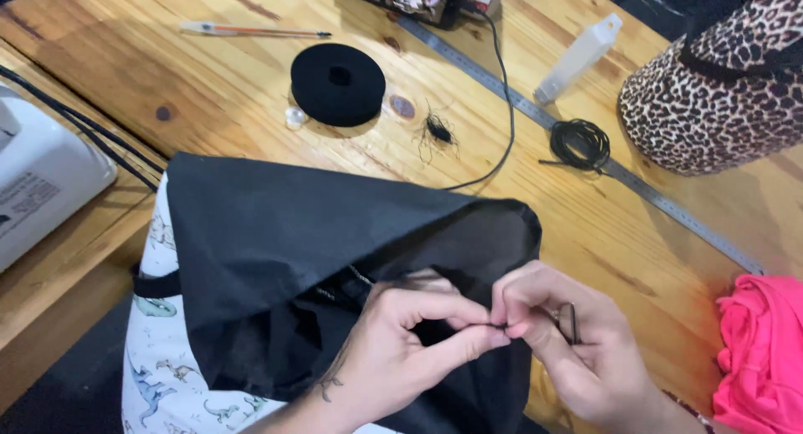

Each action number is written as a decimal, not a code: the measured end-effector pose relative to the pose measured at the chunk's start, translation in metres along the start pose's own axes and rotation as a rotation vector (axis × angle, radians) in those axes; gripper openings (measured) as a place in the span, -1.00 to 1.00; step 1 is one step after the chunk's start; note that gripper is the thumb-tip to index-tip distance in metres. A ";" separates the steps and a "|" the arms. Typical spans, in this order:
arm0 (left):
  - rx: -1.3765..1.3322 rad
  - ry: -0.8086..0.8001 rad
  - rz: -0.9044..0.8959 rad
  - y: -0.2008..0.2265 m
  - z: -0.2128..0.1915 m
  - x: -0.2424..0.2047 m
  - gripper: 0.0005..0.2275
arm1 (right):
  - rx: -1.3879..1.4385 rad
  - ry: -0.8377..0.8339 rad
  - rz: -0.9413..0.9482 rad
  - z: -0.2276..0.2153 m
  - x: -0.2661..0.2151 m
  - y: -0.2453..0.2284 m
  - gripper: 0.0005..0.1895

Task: Hand-sewing a black fabric bag and trimming excess thread with scissors on a wooden workbench.

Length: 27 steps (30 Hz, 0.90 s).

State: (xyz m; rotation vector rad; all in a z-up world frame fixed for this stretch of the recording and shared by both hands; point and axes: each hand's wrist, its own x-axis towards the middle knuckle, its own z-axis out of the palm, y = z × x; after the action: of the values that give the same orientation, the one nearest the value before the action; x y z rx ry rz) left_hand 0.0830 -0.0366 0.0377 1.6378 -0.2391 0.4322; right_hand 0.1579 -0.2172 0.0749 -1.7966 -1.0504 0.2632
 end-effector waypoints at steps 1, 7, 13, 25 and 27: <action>-0.069 -0.008 -0.110 -0.001 0.000 0.000 -0.95 | 0.070 0.010 0.048 0.000 -0.002 0.005 -0.75; -0.029 -0.065 -0.332 -0.006 -0.001 -0.002 -0.96 | -0.005 -0.039 0.067 0.001 -0.001 0.017 -0.73; 0.302 -0.048 -0.083 -0.019 0.003 -0.004 -0.83 | -0.332 -0.216 -0.011 -0.006 -0.002 0.023 -0.77; 0.322 -0.113 -0.061 -0.025 -0.001 -0.004 -0.92 | -0.554 0.117 0.212 -0.059 0.042 0.012 -0.89; 0.330 -0.130 -0.047 -0.023 0.005 -0.008 -0.94 | -0.632 0.134 0.127 -0.060 0.072 0.013 -0.91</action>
State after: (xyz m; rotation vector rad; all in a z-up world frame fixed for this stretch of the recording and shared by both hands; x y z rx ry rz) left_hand 0.0861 -0.0394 0.0130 1.9950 -0.2341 0.3416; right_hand 0.2442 -0.2038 0.1123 -2.4109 -0.9882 -0.1335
